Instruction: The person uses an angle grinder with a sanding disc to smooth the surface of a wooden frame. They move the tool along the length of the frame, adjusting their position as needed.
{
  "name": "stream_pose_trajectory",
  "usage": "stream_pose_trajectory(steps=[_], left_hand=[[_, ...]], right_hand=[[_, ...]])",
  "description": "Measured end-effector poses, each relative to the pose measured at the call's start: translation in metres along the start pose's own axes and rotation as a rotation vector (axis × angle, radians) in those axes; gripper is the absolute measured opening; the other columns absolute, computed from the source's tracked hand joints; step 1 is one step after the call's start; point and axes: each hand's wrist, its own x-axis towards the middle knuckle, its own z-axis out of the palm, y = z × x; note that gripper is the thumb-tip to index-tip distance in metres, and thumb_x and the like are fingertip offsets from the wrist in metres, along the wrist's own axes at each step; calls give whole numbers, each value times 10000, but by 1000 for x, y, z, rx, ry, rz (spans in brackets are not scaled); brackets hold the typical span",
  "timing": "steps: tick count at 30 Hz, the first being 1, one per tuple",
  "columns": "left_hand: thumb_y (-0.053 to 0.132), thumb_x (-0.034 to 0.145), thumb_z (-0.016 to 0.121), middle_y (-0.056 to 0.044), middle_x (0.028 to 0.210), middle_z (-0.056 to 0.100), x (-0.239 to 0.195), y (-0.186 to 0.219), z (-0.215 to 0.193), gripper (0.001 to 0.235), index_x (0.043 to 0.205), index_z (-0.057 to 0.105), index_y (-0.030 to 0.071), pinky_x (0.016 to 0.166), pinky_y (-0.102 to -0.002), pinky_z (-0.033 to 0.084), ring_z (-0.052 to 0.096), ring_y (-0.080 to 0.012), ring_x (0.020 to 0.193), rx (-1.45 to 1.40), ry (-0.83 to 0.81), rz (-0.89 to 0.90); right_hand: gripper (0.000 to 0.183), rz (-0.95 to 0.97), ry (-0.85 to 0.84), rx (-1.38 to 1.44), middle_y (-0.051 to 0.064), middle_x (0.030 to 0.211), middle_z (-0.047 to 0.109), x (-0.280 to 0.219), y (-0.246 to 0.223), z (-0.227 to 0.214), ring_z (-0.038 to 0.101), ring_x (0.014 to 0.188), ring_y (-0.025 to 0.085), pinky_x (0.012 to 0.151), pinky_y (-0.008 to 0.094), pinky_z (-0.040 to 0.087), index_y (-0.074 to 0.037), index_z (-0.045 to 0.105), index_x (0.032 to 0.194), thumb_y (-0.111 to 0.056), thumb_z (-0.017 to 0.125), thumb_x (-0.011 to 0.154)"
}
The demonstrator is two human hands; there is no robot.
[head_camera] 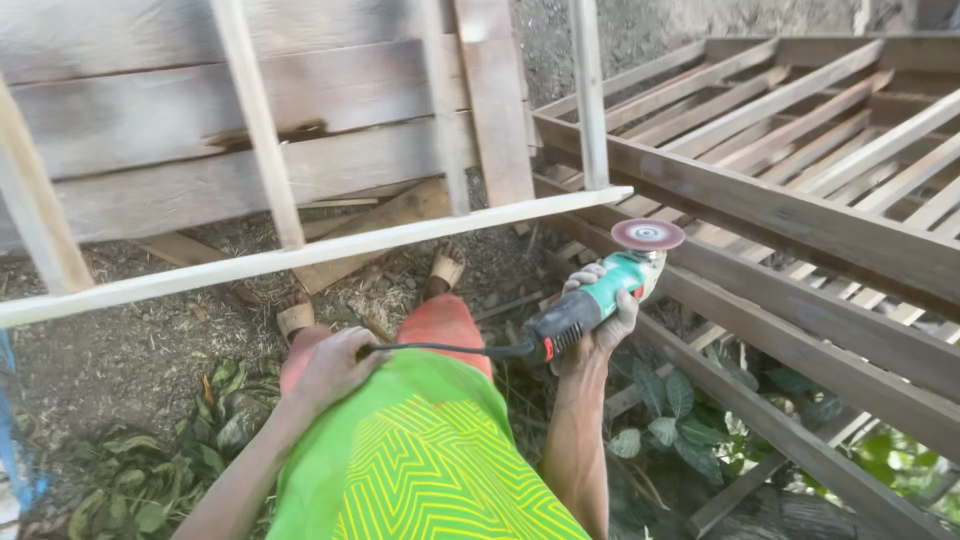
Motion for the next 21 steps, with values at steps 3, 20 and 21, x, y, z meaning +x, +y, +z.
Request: stream_pose_trajectory(steps=[3,20,21], left_hand=[[217,801,749,-89,921,694,43,7,12,149,866,671,108,794,-445,547,690,-306,940,238,43,50],[229,956,585,-117,1035,734,159,-49,100,137,1044,667,163,818,-495,572,715,-362,937,338,-120,-200],[238,958,584,-118,1035,735,120,-40,112,142,1044,670,164,821,-494,572,715,-361,940,313,-99,-242]], right_hand=[[581,72,-65,133,67,1089,543,26,-44,-22,588,1002,209,990,401,544,-16,478,1303,-132,759,807],[645,-379,-133,-272,114,1140,571,35,-192,43,605,942,211,848,325,573,-8,407,1385,-265,735,892],[699,-362,-70,-337,100,1126,571,20,-204,59,602,944,209,859,333,565,-18,400,1422,-274,743,869]])
